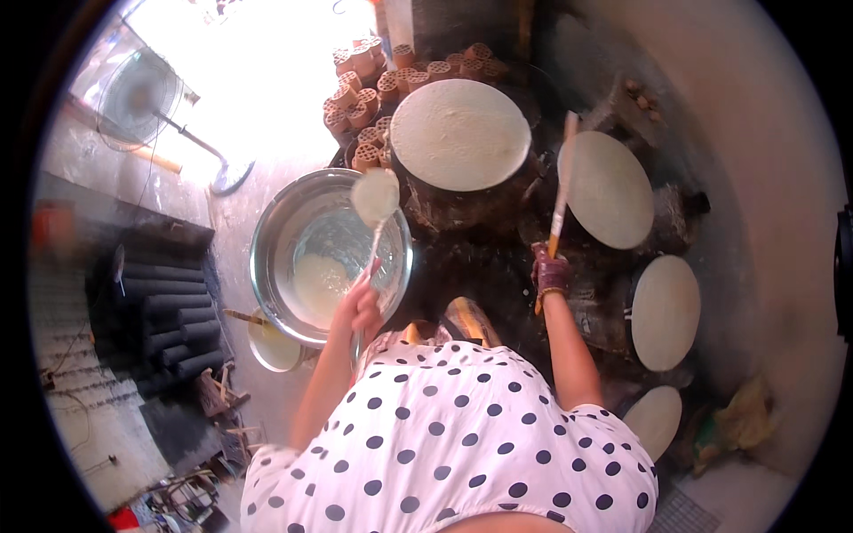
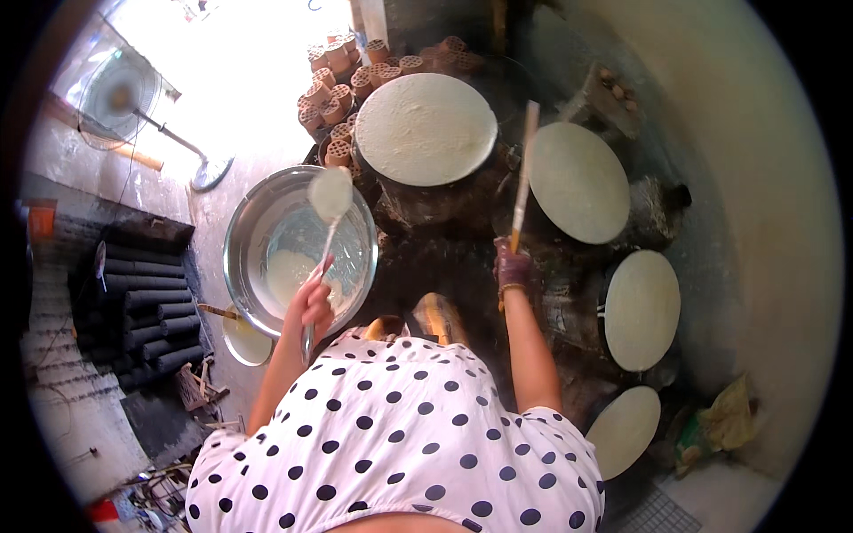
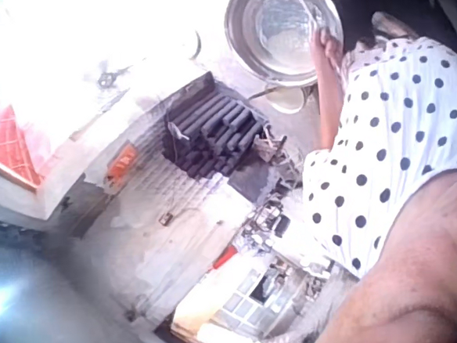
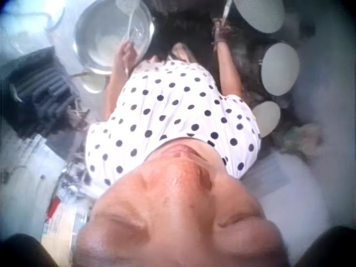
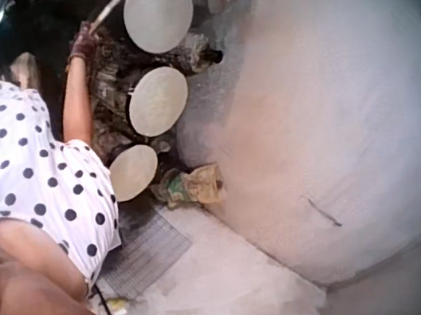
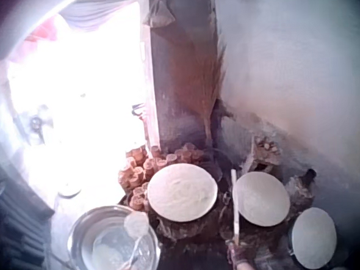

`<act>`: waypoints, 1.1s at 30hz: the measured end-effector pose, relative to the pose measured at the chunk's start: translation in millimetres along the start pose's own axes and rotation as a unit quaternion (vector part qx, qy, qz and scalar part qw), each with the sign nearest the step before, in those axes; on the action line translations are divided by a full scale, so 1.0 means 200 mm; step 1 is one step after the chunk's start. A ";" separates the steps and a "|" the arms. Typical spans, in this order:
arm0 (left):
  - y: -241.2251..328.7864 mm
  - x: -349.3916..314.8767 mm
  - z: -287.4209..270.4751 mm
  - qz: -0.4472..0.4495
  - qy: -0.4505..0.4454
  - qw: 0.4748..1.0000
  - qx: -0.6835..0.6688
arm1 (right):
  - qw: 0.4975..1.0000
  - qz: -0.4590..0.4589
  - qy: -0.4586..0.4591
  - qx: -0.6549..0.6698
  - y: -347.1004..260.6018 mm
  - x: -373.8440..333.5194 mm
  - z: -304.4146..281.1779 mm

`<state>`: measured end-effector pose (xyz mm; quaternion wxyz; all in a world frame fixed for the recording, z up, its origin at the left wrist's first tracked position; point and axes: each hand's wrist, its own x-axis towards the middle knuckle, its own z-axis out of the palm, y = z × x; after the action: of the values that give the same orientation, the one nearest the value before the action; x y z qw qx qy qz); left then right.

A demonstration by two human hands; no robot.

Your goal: The person scoops batter from a bowl with a ladle and pours it onto heated griddles, spreads it into thin layers using a wooden stick, and removes the cooked flatbreads by hand.

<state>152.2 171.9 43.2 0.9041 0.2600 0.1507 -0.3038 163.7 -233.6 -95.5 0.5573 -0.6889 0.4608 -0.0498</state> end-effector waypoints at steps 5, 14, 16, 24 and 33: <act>0.10 0.00 0.12 0.094 0.166 0.940 0.284 | 0.846 -0.480 -0.019 -0.230 -0.06 0.35 0.56; 0.13 -0.08 0.21 0.102 0.274 0.940 0.176 | 0.647 -0.585 -0.122 -0.474 -0.58 0.20 1.09; 0.11 -0.03 0.15 0.108 0.304 0.936 0.144 | 0.629 -0.590 -0.152 -0.482 -0.62 0.20 1.08; 0.00 0.03 -0.13 0.124 0.311 0.942 -0.019 | 0.651 -0.580 -0.196 -0.449 -0.61 0.40 0.97; -0.19 0.09 -0.68 0.088 0.354 0.921 -0.137 | 0.939 -0.110 0.088 -0.315 -0.85 1.28 0.47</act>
<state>126.4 214.6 -89.6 0.8419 0.2359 0.4774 -0.0877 463.7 -350.3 -105.9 0.2604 -0.8684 0.4214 -0.0235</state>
